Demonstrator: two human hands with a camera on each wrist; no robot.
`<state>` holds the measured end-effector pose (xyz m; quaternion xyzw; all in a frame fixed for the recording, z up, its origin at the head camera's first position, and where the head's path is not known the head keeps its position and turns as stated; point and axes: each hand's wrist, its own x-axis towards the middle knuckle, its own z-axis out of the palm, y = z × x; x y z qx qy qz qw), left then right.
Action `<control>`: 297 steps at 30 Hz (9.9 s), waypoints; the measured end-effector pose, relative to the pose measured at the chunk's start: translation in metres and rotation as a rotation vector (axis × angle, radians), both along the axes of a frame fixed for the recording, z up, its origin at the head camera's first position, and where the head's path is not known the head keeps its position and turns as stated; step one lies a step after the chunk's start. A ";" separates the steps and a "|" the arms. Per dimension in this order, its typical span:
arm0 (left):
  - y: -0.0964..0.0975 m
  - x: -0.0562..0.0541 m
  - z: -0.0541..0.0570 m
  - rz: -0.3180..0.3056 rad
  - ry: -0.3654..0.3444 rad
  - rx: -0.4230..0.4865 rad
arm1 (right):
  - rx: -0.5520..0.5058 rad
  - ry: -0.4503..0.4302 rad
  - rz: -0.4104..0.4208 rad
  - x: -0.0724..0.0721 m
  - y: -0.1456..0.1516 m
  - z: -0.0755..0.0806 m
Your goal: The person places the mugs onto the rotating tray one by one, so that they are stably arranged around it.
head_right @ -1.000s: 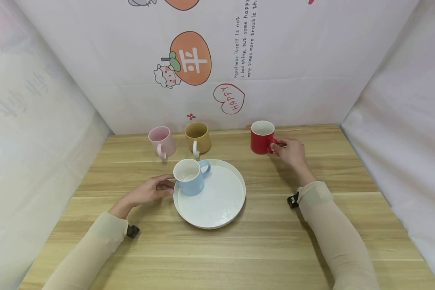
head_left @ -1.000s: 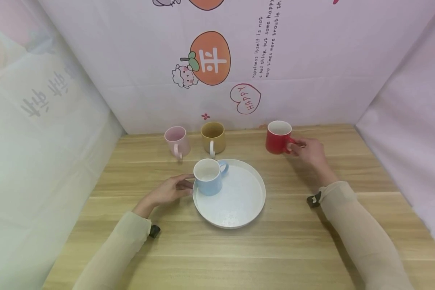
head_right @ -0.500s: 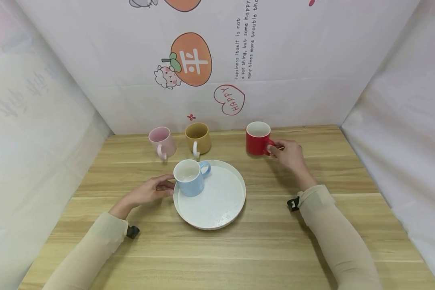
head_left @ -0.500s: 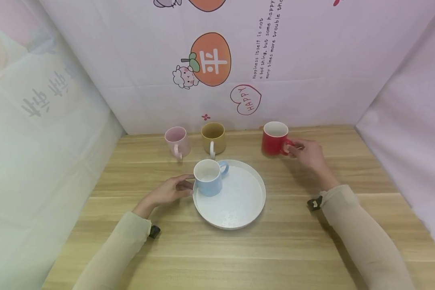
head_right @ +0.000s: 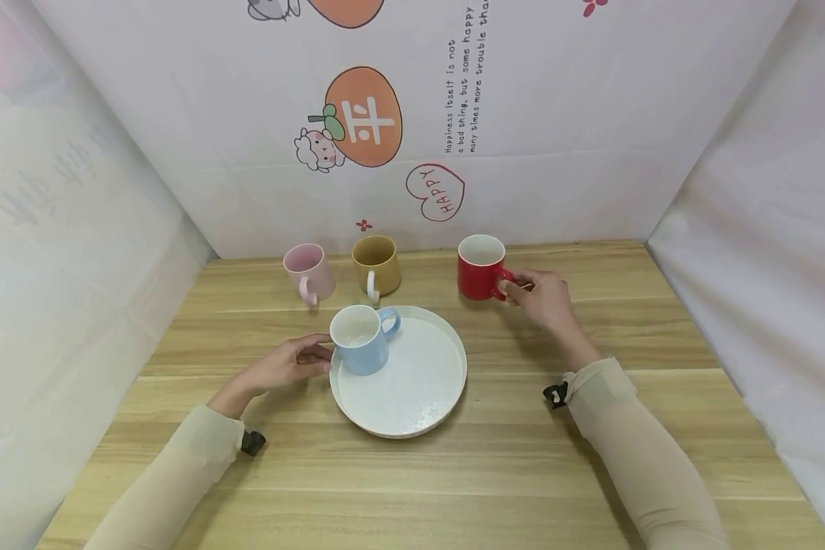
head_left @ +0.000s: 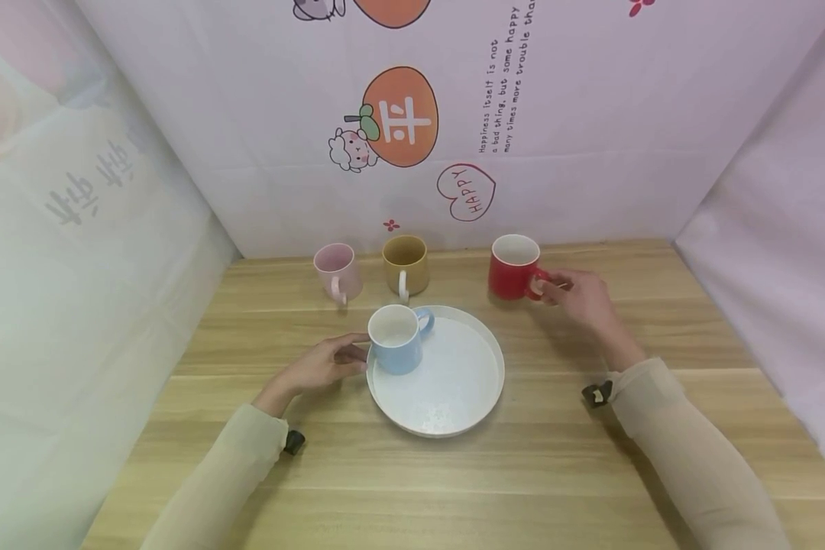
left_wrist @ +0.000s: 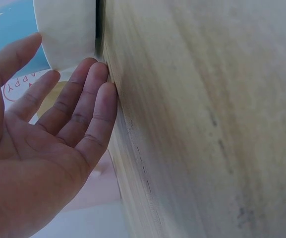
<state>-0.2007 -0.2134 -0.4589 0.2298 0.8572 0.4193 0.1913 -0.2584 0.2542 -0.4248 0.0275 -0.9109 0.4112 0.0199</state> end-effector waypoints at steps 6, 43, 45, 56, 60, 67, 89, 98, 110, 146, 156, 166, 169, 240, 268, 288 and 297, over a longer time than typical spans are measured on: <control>0.001 0.000 -0.001 0.005 -0.006 0.011 | -0.037 -0.007 0.014 0.005 -0.005 0.002; 0.000 0.000 0.001 -0.005 -0.005 0.051 | -0.026 -0.020 0.087 0.040 -0.032 0.019; 0.001 0.000 0.002 -0.010 0.001 0.048 | -0.034 -0.039 0.088 0.042 -0.034 0.021; 0.000 -0.001 -0.002 -0.003 -0.001 0.029 | -0.043 -0.027 0.140 0.050 -0.041 0.023; 0.000 -0.001 -0.002 0.000 0.006 0.024 | -0.043 -0.033 0.158 0.052 -0.043 0.024; 0.000 0.001 -0.002 -0.004 0.015 0.016 | -0.079 -0.062 0.170 0.054 -0.047 0.021; -0.001 0.000 -0.001 -0.009 0.013 0.029 | -0.112 -0.077 0.240 0.060 -0.062 0.005; 0.001 -0.002 -0.001 0.001 -0.011 0.023 | -0.097 -0.053 0.262 0.061 -0.066 0.003; 0.000 -0.002 -0.001 0.001 -0.005 0.014 | -0.118 -0.033 0.288 0.057 -0.070 -0.010; 0.000 -0.001 0.000 -0.026 0.020 0.027 | -0.121 -0.086 0.416 0.044 -0.079 -0.007; -0.001 0.001 0.000 -0.035 0.038 0.046 | -0.015 -0.046 0.443 0.038 -0.076 -0.003; -0.001 0.000 -0.003 -0.009 0.006 0.019 | 0.014 -0.001 0.447 0.034 -0.076 -0.003; 0.000 0.000 -0.002 -0.014 0.004 0.027 | 0.019 -0.001 0.455 0.033 -0.075 -0.003; -0.008 -0.007 0.006 0.221 0.038 0.093 | 0.025 -0.065 0.456 0.028 -0.053 -0.014; -0.022 -0.028 0.021 0.611 -0.034 0.206 | -0.028 -0.231 0.527 0.027 -0.051 -0.022; -0.025 -0.034 0.025 0.643 -0.062 0.256 | -0.075 -0.308 0.523 0.036 -0.048 -0.017; -0.023 -0.040 0.024 0.667 -0.097 0.265 | -0.030 -0.342 0.530 0.030 -0.049 -0.019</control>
